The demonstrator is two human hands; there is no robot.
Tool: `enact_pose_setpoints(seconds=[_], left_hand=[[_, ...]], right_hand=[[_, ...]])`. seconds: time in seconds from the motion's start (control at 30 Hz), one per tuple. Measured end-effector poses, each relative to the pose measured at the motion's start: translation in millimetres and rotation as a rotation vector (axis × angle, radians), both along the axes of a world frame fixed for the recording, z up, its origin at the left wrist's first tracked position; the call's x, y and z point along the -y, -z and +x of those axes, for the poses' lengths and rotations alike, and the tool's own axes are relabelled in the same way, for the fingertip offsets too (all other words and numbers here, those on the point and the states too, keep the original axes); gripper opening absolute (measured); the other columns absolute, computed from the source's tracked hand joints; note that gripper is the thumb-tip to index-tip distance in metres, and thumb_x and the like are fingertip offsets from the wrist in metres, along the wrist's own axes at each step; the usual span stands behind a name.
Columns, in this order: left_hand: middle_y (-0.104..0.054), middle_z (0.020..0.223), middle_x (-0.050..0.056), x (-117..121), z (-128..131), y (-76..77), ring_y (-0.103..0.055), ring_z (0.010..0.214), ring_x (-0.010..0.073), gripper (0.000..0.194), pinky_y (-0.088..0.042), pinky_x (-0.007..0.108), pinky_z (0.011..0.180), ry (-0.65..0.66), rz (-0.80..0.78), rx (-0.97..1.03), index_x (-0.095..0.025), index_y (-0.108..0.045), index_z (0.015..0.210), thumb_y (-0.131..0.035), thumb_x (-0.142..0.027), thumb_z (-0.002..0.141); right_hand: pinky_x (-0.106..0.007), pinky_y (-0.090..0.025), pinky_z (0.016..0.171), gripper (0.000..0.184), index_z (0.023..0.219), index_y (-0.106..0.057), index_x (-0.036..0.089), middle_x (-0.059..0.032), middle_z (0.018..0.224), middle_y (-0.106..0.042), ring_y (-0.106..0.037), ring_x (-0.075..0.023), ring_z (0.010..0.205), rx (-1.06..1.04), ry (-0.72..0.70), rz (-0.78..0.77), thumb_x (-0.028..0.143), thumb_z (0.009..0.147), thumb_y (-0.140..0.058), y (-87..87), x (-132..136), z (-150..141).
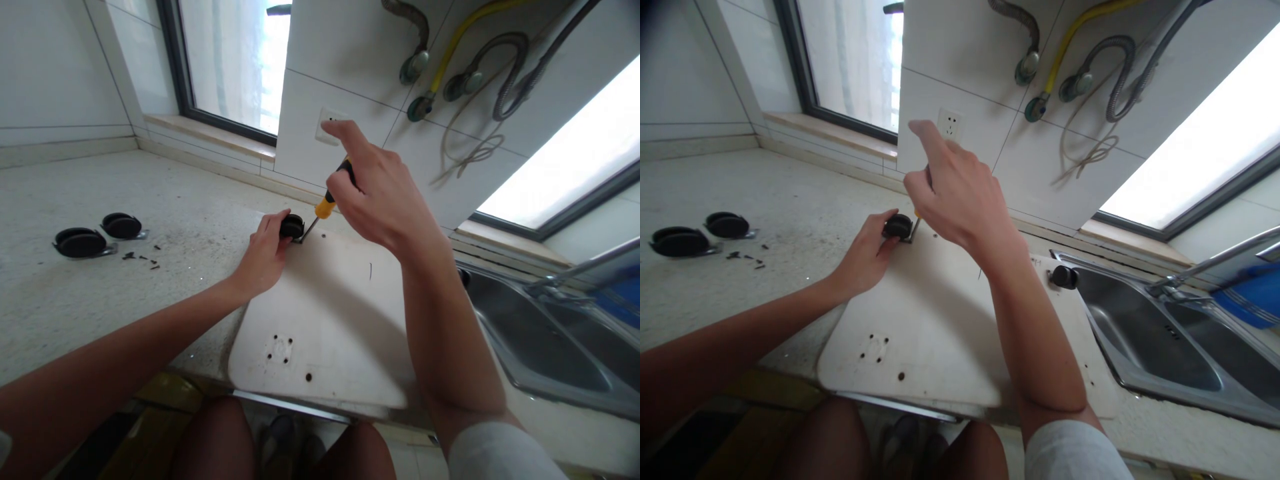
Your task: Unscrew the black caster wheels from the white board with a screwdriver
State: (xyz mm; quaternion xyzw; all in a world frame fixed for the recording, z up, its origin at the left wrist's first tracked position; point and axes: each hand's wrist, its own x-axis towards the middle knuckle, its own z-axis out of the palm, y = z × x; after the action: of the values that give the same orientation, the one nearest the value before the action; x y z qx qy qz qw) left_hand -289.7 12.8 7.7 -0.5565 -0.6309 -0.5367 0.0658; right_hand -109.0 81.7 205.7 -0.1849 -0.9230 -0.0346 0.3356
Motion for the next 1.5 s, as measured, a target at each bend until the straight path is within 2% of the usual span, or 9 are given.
enact_pose_setpoints(seconds=[0.13, 0.3, 0.43, 0.5, 0.67, 0.87, 1.2, 1.33, 1.5], left_hand=[[-0.066, 0.143, 0.016, -0.1, -0.2, 0.4, -0.067, 0.136, 0.035, 0.058, -0.051, 0.068, 0.123, 0.001, 0.007, 0.004, -0.024, -0.055, 0.158, -0.057, -0.012, 0.101], [-0.066, 0.143, 0.017, 0.9, 0.0, -0.2, -0.067, 0.134, 0.0358, 0.057, -0.052, 0.067, 0.122, 0.001, 0.003, -0.001, -0.022, -0.055, 0.159, -0.056, -0.014, 0.102], [-0.066, 0.143, 0.017, 0.9, 0.1, -0.8, -0.067, 0.135, 0.0361, 0.058, -0.052, 0.067, 0.122, -0.003, -0.004, -0.006, -0.021, -0.054, 0.159, -0.056, -0.014, 0.101], [-0.066, 0.144, 0.016, 0.6, 0.1, -0.7, -0.066, 0.137, 0.0358, 0.056, -0.052, 0.066, 0.123, -0.006, 0.002, 0.005, -0.021, -0.055, 0.158, -0.056, -0.015, 0.102], [-0.066, 0.145, 0.017, -0.2, -0.4, 0.9, -0.067, 0.136, 0.0356, 0.059, -0.052, 0.067, 0.123, 0.007, 0.005, 0.0, -0.022, -0.054, 0.16, -0.056, -0.013, 0.101], [-0.066, 0.143, 0.018, -0.5, -0.4, 1.4, -0.068, 0.134, 0.0365, 0.056, -0.054, 0.068, 0.12, 0.008, 0.017, 0.008, -0.021, -0.056, 0.158, -0.055, -0.015, 0.103], [-0.066, 0.144, 0.017, -0.4, 0.0, 0.9, -0.067, 0.135, 0.036, 0.057, -0.053, 0.067, 0.122, 0.017, 0.015, 0.022, -0.023, -0.056, 0.159, -0.057, -0.014, 0.102], [-0.066, 0.144, 0.017, 0.0, -0.7, 0.3, -0.066, 0.137, 0.0362, 0.056, -0.053, 0.068, 0.122, 0.016, 0.004, 0.015, -0.023, -0.055, 0.159, -0.057, -0.015, 0.103], [-0.065, 0.145, 0.019, -0.7, -0.7, 0.8, -0.066, 0.137, 0.0372, 0.056, -0.054, 0.068, 0.12, 0.019, -0.001, 0.008, -0.019, -0.054, 0.159, -0.055, -0.015, 0.103]], right_hand=[[-0.042, -0.048, 0.084, 0.037, 0.131, -0.065, 0.026, -0.0073, 0.08, -0.066, -0.066, -0.0313, 0.088, -0.094, 0.019, 0.027, 0.051, 0.113, -0.045, 0.9, 1.2, -0.8], [-0.039, -0.045, 0.08, 0.044, 0.151, -0.051, 0.03, -0.0044, 0.091, -0.072, -0.064, -0.0267, 0.084, -0.006, -0.092, -0.022, 0.028, 0.108, -0.043, -1.0, 5.8, -0.9], [-0.04, -0.045, 0.081, 0.023, 0.123, -0.062, 0.027, -0.0082, 0.094, -0.072, -0.065, -0.0284, 0.087, -0.026, 0.008, 0.009, 0.043, 0.109, -0.052, 1.2, 2.0, -5.6], [-0.04, -0.045, 0.082, 0.027, 0.115, -0.062, 0.027, -0.0081, 0.088, -0.07, -0.066, -0.0299, 0.089, -0.054, 0.046, 0.005, 0.05, 0.112, -0.049, 2.0, -0.6, -7.2], [-0.038, -0.046, 0.082, 0.025, 0.132, -0.058, 0.031, -0.0059, 0.099, -0.076, -0.066, -0.0272, 0.09, 0.017, -0.076, -0.034, 0.036, 0.112, -0.044, -0.2, 3.0, -3.7], [-0.04, -0.045, 0.081, 0.029, 0.128, -0.06, 0.029, -0.0046, 0.081, -0.068, -0.062, -0.0273, 0.077, -0.053, 0.005, -0.015, 0.04, 0.115, -0.037, 1.9, 3.6, -5.4], [-0.04, -0.05, 0.086, 0.032, 0.14, -0.054, 0.032, -0.0112, 0.117, -0.076, -0.067, -0.0287, 0.096, -0.039, -0.031, -0.008, 0.032, 0.111, -0.04, 2.5, 2.6, -5.5], [-0.041, -0.049, 0.084, 0.027, 0.135, -0.054, 0.03, -0.0106, 0.108, -0.076, -0.067, -0.0297, 0.092, -0.079, 0.016, -0.007, 0.042, 0.111, -0.047, 4.9, 0.8, -8.2], [-0.041, -0.049, 0.083, 0.03, 0.136, -0.052, 0.03, -0.0098, 0.112, -0.075, -0.068, -0.0284, 0.093, -0.126, -0.035, -0.037, 0.03, 0.106, -0.05, 5.4, -2.7, -9.7]])
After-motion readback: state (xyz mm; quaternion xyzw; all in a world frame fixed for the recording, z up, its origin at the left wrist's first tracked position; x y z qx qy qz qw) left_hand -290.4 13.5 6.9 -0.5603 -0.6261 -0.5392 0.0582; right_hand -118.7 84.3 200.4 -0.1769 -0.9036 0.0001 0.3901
